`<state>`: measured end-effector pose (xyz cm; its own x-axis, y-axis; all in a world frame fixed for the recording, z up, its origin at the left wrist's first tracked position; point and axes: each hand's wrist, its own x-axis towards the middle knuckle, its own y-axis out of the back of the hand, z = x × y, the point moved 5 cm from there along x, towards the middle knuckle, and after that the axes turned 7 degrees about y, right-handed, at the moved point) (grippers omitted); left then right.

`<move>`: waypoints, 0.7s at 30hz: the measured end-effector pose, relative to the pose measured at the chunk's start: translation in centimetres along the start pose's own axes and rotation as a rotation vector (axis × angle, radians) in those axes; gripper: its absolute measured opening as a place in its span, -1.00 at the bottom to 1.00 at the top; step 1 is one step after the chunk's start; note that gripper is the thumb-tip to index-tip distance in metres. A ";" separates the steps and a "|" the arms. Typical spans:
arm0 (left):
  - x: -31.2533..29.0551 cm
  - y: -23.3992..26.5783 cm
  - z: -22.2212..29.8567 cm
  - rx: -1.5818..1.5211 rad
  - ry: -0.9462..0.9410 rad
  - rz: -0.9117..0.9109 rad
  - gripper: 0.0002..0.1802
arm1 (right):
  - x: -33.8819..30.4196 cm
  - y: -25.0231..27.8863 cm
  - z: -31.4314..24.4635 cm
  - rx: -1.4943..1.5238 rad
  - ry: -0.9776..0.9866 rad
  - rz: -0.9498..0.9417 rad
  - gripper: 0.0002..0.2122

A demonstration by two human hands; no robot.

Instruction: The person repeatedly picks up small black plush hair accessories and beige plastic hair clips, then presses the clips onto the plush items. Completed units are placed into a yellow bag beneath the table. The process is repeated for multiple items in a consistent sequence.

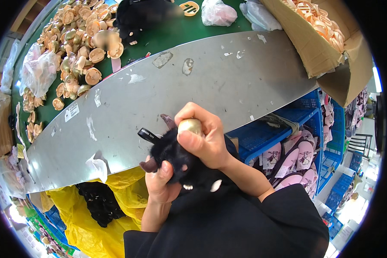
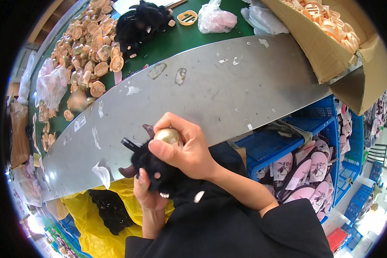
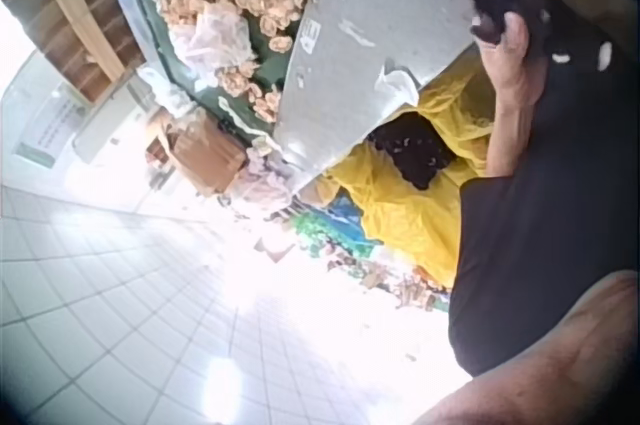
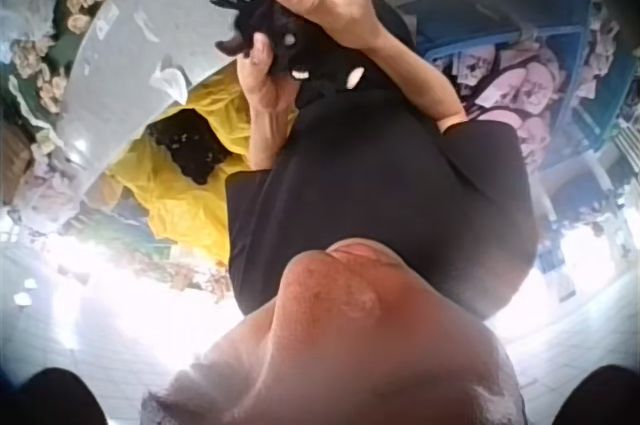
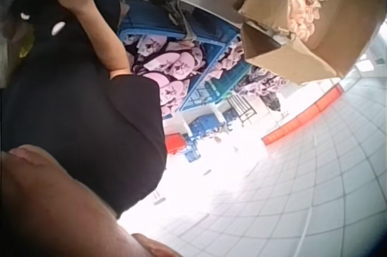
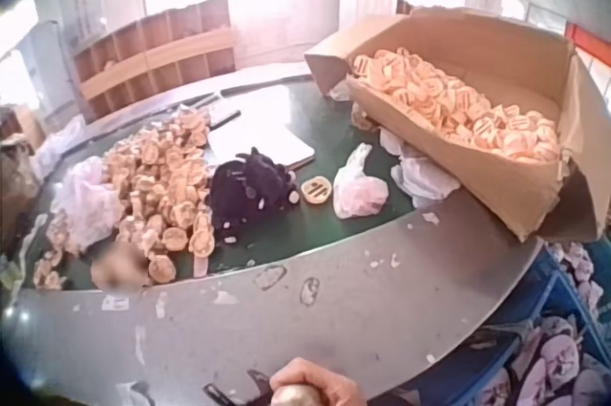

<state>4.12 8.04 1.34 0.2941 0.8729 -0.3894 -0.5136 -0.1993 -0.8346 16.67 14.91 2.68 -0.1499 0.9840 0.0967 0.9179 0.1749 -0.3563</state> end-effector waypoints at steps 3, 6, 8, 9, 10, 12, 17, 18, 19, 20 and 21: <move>0.6 -0.1 -0.2 0.053 0.059 -0.079 -0.38 | 0.0 0.2 0.4 0.041 -0.072 0.014 -0.69; 1.3 -1.3 0.4 0.228 -0.008 -0.117 -0.51 | -0.1 0.9 0.9 -0.049 -0.035 0.059 -0.68; 1.1 -1.4 1.2 0.528 -0.031 -0.110 -0.59 | -0.2 1.4 1.2 -0.086 0.042 0.076 -0.69; 1.0 -1.6 1.6 0.523 -0.072 -0.040 -0.62 | -0.4 1.3 1.2 -0.073 0.085 0.063 -0.72; 0.9 -1.8 1.8 0.516 -0.113 0.029 -0.65 | -0.6 1.3 0.9 -0.062 0.134 0.044 -0.68; 1.2 -1.4 2.0 0.527 -0.200 0.140 -0.72 | -0.9 1.2 -0.7 -0.114 0.257 -0.027 -0.58; 1.5 -1.0 1.7 0.428 -0.232 0.196 -0.81 | -0.9 1.4 -2.4 -0.331 0.442 -0.041 -0.44; 1.5 -1.1 1.7 0.421 -0.221 0.201 -0.82 | -0.8 1.4 -2.5 -0.351 0.434 -0.010 -0.46; 1.5 -1.3 1.7 0.434 -0.217 0.204 -0.82 | -0.8 1.3 -2.8 -0.371 0.427 0.021 -0.47; 1.5 -1.6 1.7 0.447 -0.212 0.206 -0.82 | -0.7 1.3 -2.9 -0.390 0.420 0.052 -0.48; 1.5 -1.7 1.7 0.460 -0.208 0.212 -0.83 | -0.6 1.4 -3.0 -0.447 0.452 0.102 -0.51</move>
<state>4.13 10.44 2.86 0.0044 0.9139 -0.4059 -0.8576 -0.2053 -0.4715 19.15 14.49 4.90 0.0263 0.8658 0.4996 0.9985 -0.0463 0.0276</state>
